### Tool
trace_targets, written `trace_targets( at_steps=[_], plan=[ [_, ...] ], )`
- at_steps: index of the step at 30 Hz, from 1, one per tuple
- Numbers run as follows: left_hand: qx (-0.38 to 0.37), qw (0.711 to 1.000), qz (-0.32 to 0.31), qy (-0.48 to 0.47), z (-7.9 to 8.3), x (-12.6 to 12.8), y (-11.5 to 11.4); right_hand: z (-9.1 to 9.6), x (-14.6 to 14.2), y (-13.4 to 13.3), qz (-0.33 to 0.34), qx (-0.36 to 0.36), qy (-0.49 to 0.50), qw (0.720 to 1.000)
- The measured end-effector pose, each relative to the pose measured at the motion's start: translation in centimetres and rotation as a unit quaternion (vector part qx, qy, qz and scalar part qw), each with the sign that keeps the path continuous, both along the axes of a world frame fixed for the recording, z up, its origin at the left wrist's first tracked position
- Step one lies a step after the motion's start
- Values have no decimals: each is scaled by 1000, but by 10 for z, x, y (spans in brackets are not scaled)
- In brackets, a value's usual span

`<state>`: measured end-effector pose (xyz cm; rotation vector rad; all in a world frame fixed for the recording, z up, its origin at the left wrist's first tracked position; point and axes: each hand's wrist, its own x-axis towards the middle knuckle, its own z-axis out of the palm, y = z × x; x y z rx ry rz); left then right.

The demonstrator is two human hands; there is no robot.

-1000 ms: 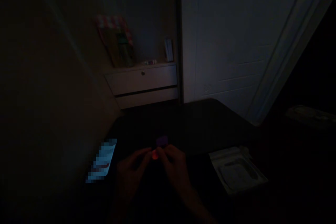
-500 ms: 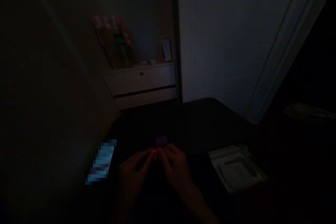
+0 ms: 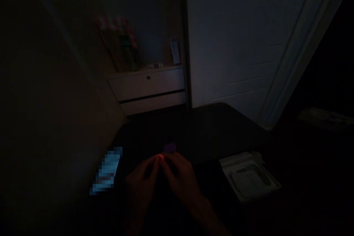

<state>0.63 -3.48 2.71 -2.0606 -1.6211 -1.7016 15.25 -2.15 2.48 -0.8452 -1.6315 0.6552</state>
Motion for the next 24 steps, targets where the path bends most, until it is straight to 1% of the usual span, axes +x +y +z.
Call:
trace_targets(
  at_steps=[3,5,7,10,12,17,24],
  plan=[
    [-46,999,-14,-4,-1,0,3,-2,4,3,-16,12,-18,1000],
    [-59,998,-11,-9,0,-1,4,-3,6,4,-23,24,-35,999],
    [-52,998,-17,-7,1,-1,4,-3,8,5,-24,38,-52,998],
    [-31,998,-51,7,2,-2,3,-5,9,5,-20,53,-71,996],
    [-28,998,-60,10,2,-2,3,-6,10,6,-20,56,-73,996],
    [-19,999,-45,-7,0,-2,3,-6,8,5,-22,42,-55,997],
    [-40,997,-17,-61,0,3,1,-5,4,2,12,26,-31,999]
  ],
)
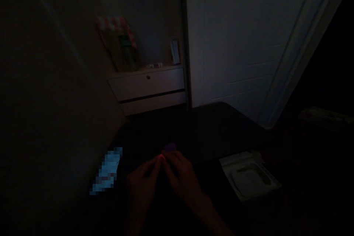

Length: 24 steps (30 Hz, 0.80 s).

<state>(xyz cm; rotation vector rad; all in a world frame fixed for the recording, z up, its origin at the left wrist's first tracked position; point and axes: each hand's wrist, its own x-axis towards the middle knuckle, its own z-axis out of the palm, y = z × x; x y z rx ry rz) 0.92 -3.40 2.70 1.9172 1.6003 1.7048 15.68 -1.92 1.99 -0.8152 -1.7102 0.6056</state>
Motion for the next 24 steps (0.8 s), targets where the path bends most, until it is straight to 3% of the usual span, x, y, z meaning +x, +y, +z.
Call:
trace_targets(
  at_steps=[7,12,18,24],
  plan=[
    [-87,994,-35,-59,2,6,1,-1,6,3,-9,5,-9,1000],
    [-45,998,-40,-29,-1,2,4,-1,7,3,9,9,-32,999],
    [-20,999,-34,7,-2,-2,3,-2,5,4,4,-13,6,1000],
    [-27,999,-20,-7,3,0,-2,0,4,3,9,-24,17,1000]
  ],
)
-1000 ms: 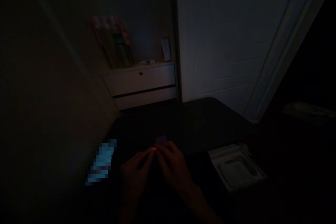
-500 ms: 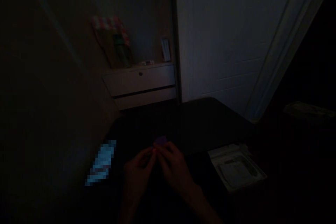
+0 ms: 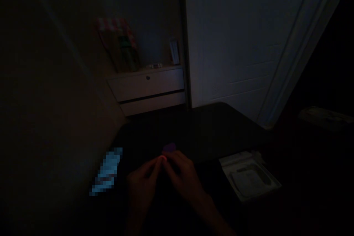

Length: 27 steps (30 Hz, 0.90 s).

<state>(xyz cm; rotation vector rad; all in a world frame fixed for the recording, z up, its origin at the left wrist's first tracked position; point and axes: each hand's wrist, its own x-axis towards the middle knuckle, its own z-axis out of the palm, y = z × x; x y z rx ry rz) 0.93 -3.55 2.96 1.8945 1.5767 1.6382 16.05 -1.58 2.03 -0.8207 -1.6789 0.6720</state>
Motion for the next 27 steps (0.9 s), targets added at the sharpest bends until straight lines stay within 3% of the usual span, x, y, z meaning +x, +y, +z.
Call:
trace_targets(
  at_steps=[6,11,19,27],
  plan=[
    [-34,999,-9,-36,2,3,2,-2,3,2,0,3,1,1000],
    [-19,999,-40,-27,5,0,3,-6,3,3,11,1,-4,1000],
    [-9,1000,-4,-15,0,-1,1,-4,0,1,-14,-33,34,999],
    [-101,992,1,-70,-3,6,2,-3,1,2,-6,-2,34,999]
  ],
)
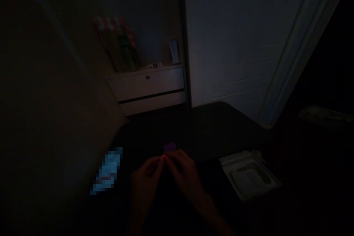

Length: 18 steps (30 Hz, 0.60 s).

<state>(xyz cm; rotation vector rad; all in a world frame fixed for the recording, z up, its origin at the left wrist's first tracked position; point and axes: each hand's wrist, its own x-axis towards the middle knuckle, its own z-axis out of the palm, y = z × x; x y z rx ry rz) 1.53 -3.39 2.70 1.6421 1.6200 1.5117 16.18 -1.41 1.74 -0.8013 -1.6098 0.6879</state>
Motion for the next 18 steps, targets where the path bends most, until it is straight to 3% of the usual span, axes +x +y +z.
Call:
trace_targets(
  at_steps=[8,18],
  plan=[
    [28,999,-4,29,2,-3,-1,0,2,0,2,-6,-8,1000],
    [-25,999,-23,-35,3,0,-3,3,-1,-1,-25,-41,19,999]
  ],
)
